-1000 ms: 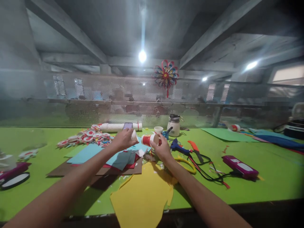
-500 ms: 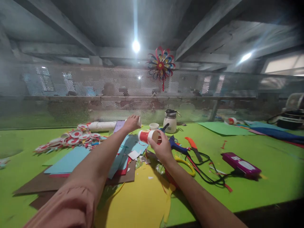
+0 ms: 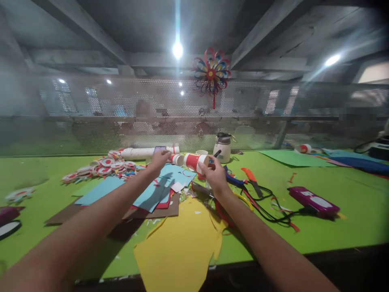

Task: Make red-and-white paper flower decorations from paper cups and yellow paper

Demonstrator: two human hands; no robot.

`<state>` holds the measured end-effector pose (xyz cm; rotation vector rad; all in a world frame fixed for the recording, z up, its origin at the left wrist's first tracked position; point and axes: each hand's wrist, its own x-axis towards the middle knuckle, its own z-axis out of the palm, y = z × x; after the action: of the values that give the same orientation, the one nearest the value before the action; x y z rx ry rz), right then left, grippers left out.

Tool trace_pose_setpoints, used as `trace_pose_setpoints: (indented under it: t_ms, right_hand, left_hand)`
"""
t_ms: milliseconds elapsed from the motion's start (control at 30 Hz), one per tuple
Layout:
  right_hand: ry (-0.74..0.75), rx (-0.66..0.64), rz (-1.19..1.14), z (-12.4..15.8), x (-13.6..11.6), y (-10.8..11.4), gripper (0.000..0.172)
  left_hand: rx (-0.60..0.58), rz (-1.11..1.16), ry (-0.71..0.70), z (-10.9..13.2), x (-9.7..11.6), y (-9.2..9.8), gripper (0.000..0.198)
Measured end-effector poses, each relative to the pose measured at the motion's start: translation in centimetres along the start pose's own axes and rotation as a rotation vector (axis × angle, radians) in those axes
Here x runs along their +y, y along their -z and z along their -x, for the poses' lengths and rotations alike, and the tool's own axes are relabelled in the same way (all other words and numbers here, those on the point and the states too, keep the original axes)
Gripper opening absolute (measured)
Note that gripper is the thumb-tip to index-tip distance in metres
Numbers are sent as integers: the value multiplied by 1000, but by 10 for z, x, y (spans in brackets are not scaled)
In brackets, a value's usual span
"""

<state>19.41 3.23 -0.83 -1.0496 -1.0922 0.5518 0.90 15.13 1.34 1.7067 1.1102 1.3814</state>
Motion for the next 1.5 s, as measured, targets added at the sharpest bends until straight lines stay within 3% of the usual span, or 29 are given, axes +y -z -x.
trace_pose_setpoints:
  t_ms: [167,233,300,400,633,733,833,900,1100,1200,1267,1367,1500]
  right_hand:
    - [25,-80,-61,17,-2,-17,63]
    - [87,-142,-64,28,-3,-23,62]
    - [173,-229,-47,36,-4,-27,59]
    - [270,-315,31,41,-4,-25,54]
    - [267,-460,146,30,-1,-13,60]
    - [277,-415,242,23,-1,-10,59]
    - [222,-320,541,9,-6,-4,44]
    - [173,-354,641,-1,-13,7,38]
    - [89,-647,1027,-8,-29,69,12]
    - [20,-735,1167,1,-28,93,18]
    - [-12,-763,1221,6,-26,99,32]
    - [-54,-778,1248,11,-25,98,57]
    - [-99,-810,1190,9,-23,94,66]
  left_hand:
    - [-185,297,174,87,28,-6,49]
    - [-341,588,289,110,38,-10,45]
    - [-318,742,301,120,45,-12,39]
    - [-220,765,241,117,44,-8,33]
    - [-271,718,185,106,21,6,42]
    - [-207,732,163,104,16,10,40]
    - [-161,746,161,100,10,15,39]
    - [-135,756,162,98,5,18,37]
    - [-63,780,194,94,-4,19,35]
    - [-51,782,241,90,-5,19,35]
    - [-37,781,274,89,-6,20,35]
    - [1,783,311,87,-6,24,35]
    - [58,799,340,84,-7,27,29]
